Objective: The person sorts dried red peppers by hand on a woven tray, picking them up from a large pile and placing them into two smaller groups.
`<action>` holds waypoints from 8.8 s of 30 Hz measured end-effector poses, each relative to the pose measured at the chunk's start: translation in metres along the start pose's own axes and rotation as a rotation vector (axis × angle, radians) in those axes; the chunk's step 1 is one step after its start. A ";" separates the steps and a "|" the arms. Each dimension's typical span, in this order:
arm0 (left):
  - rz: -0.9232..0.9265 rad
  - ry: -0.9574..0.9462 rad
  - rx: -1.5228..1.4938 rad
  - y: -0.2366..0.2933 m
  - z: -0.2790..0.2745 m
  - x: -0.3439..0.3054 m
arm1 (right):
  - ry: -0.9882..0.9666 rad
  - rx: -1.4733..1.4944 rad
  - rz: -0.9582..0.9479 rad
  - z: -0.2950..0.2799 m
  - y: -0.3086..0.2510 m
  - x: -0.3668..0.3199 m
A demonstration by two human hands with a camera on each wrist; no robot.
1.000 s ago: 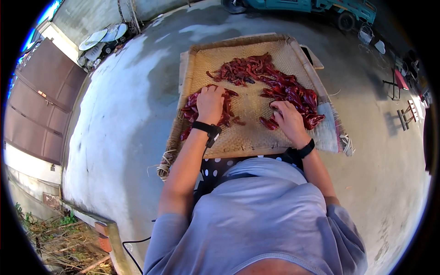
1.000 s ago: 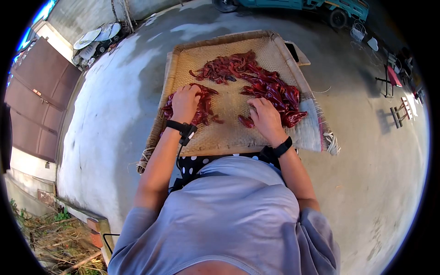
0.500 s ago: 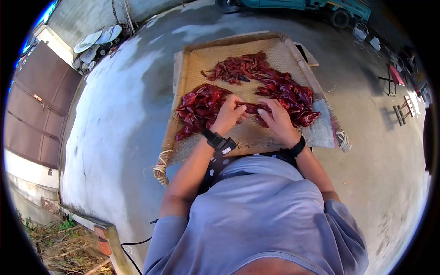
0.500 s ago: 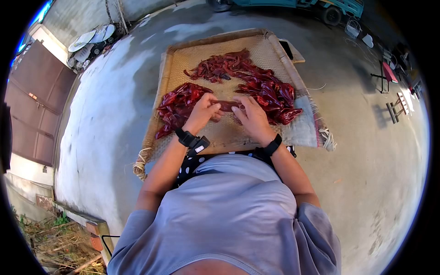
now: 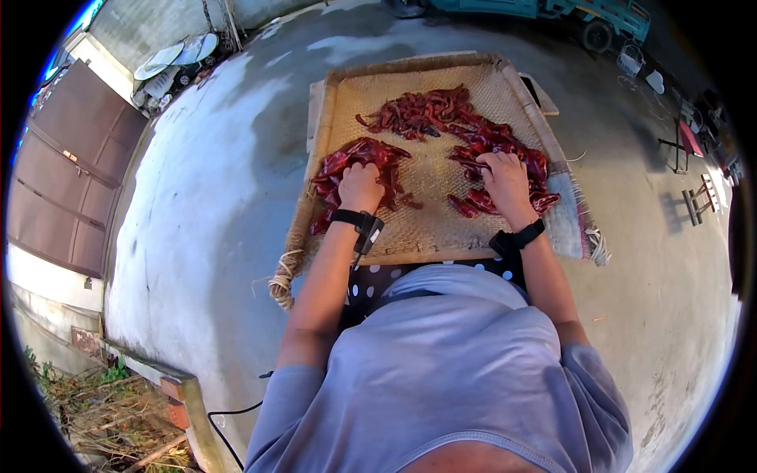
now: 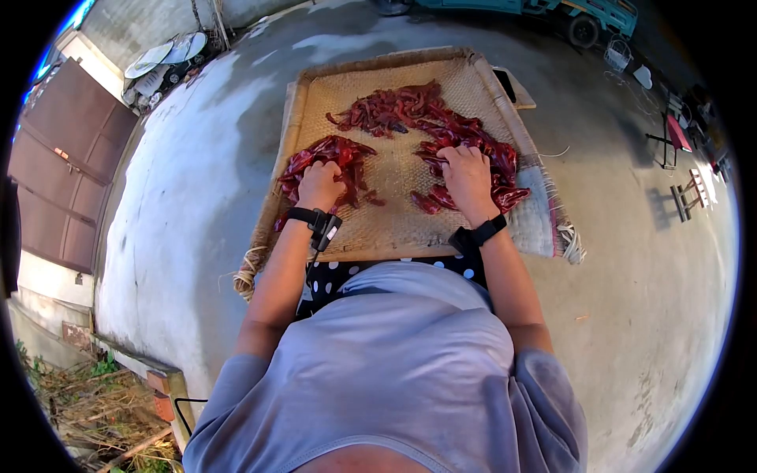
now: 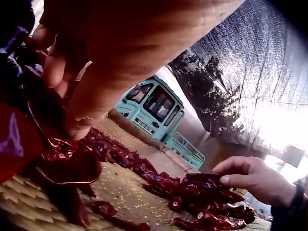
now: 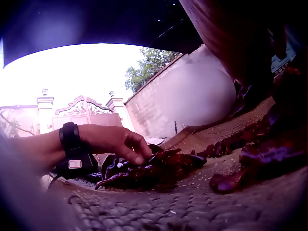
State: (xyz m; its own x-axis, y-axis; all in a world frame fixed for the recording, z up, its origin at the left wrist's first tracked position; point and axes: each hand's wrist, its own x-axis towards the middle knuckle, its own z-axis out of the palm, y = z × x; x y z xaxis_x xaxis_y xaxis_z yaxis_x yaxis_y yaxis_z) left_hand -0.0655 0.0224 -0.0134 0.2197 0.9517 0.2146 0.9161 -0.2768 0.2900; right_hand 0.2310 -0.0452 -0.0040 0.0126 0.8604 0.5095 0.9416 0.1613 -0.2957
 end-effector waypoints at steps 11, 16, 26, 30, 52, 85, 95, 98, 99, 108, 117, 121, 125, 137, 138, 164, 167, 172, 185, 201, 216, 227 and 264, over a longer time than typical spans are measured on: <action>0.246 0.212 -0.373 -0.003 0.006 0.016 | 0.084 -0.014 -0.168 0.007 -0.003 -0.006; -0.016 -0.378 -1.112 0.020 0.018 0.021 | -0.207 0.453 -0.004 0.008 -0.038 0.013; -0.059 -0.430 -1.263 0.030 0.030 0.009 | -0.350 0.615 0.076 0.055 -0.060 0.007; 0.219 0.192 -0.412 0.014 0.038 0.025 | -0.021 0.149 0.002 0.040 -0.042 0.014; 0.440 -0.115 0.504 0.044 0.031 0.069 | 0.057 0.076 0.077 0.020 -0.011 0.009; 0.066 -0.006 -0.627 0.009 -0.011 0.039 | -0.072 0.430 0.135 -0.017 -0.007 0.048; -0.252 -0.638 -1.239 0.042 0.001 0.022 | -0.336 0.443 -0.125 0.020 -0.028 0.039; -0.264 -0.650 -1.371 0.037 0.011 0.018 | -0.319 0.438 -0.045 0.016 -0.020 0.040; -0.269 -0.676 -1.391 0.036 0.010 0.018 | -0.305 0.424 -0.017 0.011 -0.018 0.042; -0.312 -0.674 -1.298 0.038 0.021 0.014 | -0.067 -0.147 0.125 -0.024 0.023 0.043; -0.317 -0.617 -1.446 0.065 0.008 0.016 | -0.443 0.400 -0.177 0.007 -0.023 0.032; -0.280 -0.630 -1.448 0.064 0.019 0.011 | -0.455 0.424 0.029 -0.013 -0.015 0.036; -0.258 -0.720 -1.372 0.068 0.024 0.013 | -0.274 0.321 0.089 -0.042 0.011 0.046; 0.361 -0.436 -0.968 0.110 0.038 0.008 | -0.053 0.078 0.204 -0.044 0.029 0.045; 0.382 -0.380 -0.914 0.109 0.035 0.011 | -0.003 0.123 0.149 -0.041 0.023 0.046; 0.109 -0.292 -0.726 0.074 -0.003 0.021 | -0.250 0.596 0.098 0.006 -0.038 0.040; -0.009 -0.321 -0.803 0.071 0.008 0.016 | -0.318 0.545 0.170 0.007 -0.029 0.037; -0.033 -0.132 -0.697 0.062 0.019 0.012 | -0.281 0.114 0.080 0.019 -0.019 0.035; -0.172 -0.228 -0.929 0.076 0.012 0.019 | -0.340 0.492 -0.014 0.023 -0.036 0.033; 0.075 -0.169 0.068 -0.011 0.036 0.085 | -0.184 0.230 0.068 0.029 -0.019 0.027; 0.079 -0.212 -0.832 0.058 -0.002 0.035 | -0.194 0.868 0.193 0.019 -0.043 0.035; -0.174 -0.236 -0.981 0.051 0.018 0.013 | -0.025 0.656 0.211 0.009 -0.026 0.035; 0.408 -0.366 -0.974 0.118 0.038 -0.001 | -0.236 -0.020 0.438 -0.023 0.063 0.037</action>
State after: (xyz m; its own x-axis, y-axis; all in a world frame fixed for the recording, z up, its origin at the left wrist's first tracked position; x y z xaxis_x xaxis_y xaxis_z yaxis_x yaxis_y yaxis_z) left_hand 0.0546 -0.0064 -0.0147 0.6762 0.7031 0.2198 0.1343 -0.4111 0.9016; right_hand 0.2989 -0.0146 0.0146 0.3336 0.9317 0.1434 0.8714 -0.2468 -0.4239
